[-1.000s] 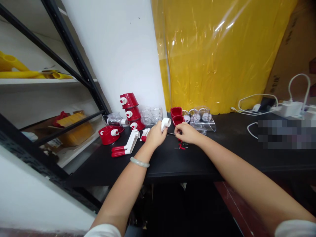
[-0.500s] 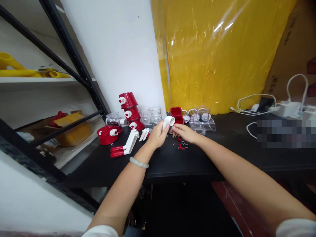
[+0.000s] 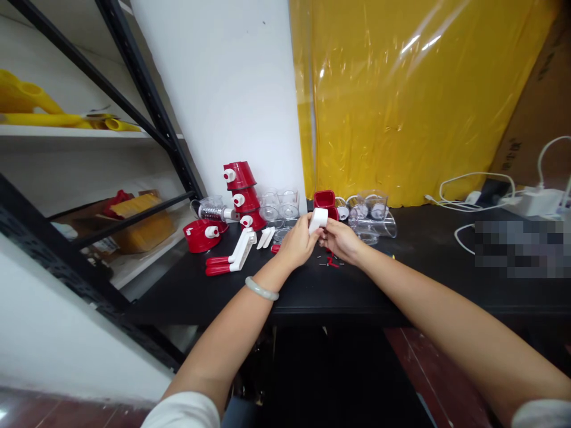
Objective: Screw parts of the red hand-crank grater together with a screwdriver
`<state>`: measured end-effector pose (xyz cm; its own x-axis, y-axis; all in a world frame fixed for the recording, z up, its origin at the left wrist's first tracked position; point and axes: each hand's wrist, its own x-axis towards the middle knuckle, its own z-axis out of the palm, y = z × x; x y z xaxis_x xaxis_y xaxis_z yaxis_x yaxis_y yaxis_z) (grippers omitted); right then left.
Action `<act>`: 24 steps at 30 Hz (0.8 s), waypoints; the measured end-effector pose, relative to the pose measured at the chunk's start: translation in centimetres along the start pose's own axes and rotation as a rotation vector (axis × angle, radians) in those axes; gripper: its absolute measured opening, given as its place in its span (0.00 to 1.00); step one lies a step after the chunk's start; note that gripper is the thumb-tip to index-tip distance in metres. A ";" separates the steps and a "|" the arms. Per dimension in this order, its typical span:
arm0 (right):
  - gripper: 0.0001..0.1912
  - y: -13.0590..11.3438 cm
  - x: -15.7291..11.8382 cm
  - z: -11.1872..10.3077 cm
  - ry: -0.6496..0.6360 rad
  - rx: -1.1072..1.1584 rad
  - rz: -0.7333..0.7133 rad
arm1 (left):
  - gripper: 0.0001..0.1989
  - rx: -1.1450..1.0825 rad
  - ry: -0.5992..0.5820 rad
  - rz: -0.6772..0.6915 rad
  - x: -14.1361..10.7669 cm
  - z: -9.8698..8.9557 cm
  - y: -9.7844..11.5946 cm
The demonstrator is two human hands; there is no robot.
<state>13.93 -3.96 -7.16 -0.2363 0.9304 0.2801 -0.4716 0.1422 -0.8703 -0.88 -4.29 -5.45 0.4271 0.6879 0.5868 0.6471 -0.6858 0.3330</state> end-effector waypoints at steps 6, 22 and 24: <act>0.19 0.1 0.1 0.7 0.006 0.030 -0.027 | 0.21 0.109 0.035 -0.069 0.0 -0.1 0.5; 0.22 -0.7 -0.4 1.3 -0.031 0.027 -0.080 | 0.22 0.103 0.151 -0.073 0.2 0.3 0.4; 0.22 -0.8 -0.5 1.4 -0.035 0.015 -0.085 | 0.22 0.079 0.157 -0.068 0.3 0.2 0.3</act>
<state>13.19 -4.99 -6.05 -0.2243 0.9028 0.3669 -0.5042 0.2146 -0.8365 -0.41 -4.29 -5.33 0.2806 0.6822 0.6751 0.7211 -0.6141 0.3208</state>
